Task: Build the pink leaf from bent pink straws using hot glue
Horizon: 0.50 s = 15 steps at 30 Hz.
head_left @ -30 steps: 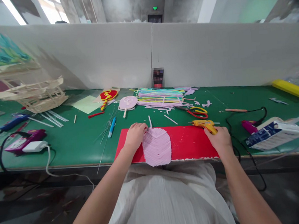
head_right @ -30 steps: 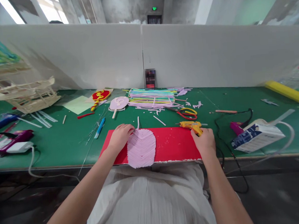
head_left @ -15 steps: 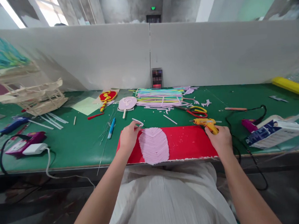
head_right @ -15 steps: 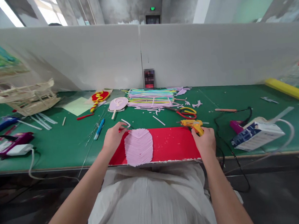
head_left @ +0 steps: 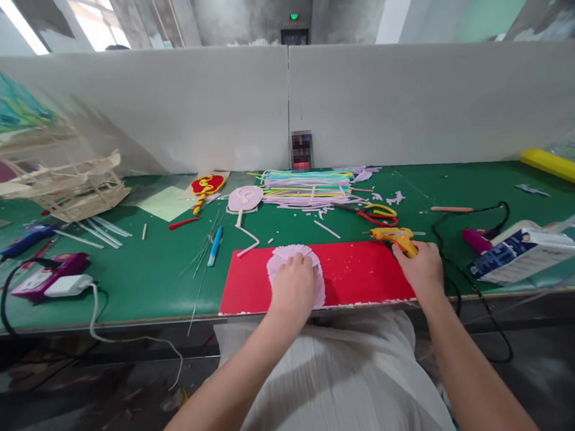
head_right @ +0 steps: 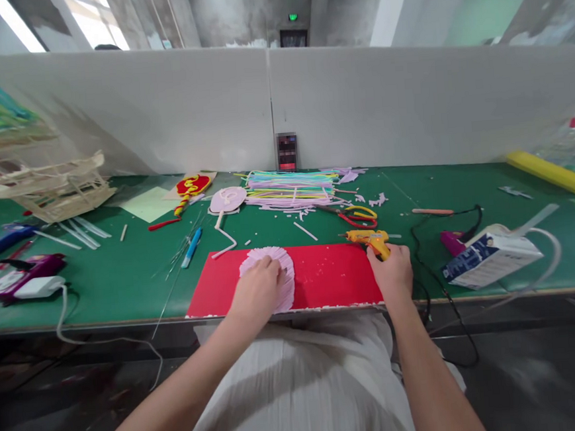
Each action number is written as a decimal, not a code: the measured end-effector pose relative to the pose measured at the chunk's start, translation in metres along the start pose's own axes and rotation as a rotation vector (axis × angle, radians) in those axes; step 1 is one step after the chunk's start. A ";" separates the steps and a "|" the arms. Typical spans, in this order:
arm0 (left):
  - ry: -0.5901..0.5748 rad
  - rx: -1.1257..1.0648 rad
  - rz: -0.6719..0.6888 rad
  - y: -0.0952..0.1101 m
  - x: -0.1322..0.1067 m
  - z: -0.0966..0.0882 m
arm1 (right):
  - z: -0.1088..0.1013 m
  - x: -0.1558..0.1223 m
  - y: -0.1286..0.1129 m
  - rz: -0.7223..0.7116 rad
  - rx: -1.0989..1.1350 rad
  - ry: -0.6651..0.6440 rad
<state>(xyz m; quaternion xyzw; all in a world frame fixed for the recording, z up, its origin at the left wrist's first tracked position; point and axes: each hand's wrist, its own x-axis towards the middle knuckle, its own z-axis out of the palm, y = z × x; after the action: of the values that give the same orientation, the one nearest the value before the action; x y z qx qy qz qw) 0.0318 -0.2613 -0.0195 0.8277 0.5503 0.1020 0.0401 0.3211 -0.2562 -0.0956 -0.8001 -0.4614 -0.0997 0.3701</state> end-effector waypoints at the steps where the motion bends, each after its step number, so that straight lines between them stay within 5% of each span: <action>1: -0.030 0.028 -0.003 0.010 0.003 0.005 | -0.001 0.000 -0.001 -0.001 -0.004 -0.007; 6: -0.044 0.140 -0.090 0.035 0.025 0.022 | -0.003 -0.002 -0.003 0.000 -0.007 -0.021; 11: -0.142 0.215 -0.014 0.045 0.029 0.027 | -0.003 -0.004 -0.004 0.012 -0.026 -0.017; 15: -0.126 0.055 0.077 0.044 0.030 0.016 | -0.002 -0.004 -0.003 0.006 -0.021 -0.020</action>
<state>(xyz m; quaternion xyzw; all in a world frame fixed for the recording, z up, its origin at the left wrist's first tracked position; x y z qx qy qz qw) 0.0863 -0.2502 -0.0233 0.8539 0.5169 0.0360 0.0479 0.3164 -0.2589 -0.0949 -0.8062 -0.4616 -0.0955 0.3576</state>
